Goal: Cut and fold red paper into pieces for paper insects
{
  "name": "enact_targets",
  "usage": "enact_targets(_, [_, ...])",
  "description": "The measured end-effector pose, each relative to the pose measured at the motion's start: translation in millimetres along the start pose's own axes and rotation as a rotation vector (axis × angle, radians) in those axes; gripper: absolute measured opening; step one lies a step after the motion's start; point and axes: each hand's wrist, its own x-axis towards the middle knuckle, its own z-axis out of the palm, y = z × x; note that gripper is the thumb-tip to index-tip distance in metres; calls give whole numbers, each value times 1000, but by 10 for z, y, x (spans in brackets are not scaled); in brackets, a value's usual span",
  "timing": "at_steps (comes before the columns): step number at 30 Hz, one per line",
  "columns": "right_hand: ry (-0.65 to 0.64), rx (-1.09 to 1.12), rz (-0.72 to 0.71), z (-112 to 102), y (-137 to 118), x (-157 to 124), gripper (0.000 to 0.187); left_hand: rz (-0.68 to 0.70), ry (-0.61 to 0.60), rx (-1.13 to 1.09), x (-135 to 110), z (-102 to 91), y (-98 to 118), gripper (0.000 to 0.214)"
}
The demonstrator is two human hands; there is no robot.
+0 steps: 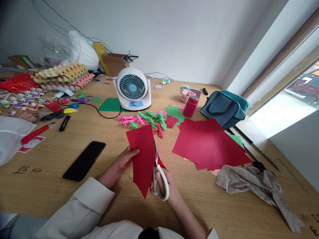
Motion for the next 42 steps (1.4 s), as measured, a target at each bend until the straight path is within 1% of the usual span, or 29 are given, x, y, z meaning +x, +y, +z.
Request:
enact_targets(4, [-3,28,-30,-13,18,17,53,-19,-35,25,-5,-3,-6,37])
enact_targets(11, [16,35,-28,-22,38,13,53,-23,-14,5,-15,43,9,41])
enact_targets(15, [57,22,-29,6,45,-5,53,-19,-29,7,-7,34,-4,43])
enact_targets(19, [105,59,1,46,9,-26,49,-13,-27,12,9,8,-23,42])
enact_targets(27, [74,88,22,49,5,-20,49,-32,-42,-8,-2,-3,-21,41])
enact_targets(32, [36,55,-15,23,-9,23,51,-38,-49,-6,-41,53,-4,43])
enact_targets(37, [52,36,-64,-6,-16,47,48,-37,-75,-6,-25,62,-26,44])
enact_targets(42, [51,75,-55,1,22,52,49,-40,-70,-13,-11,44,-43,45])
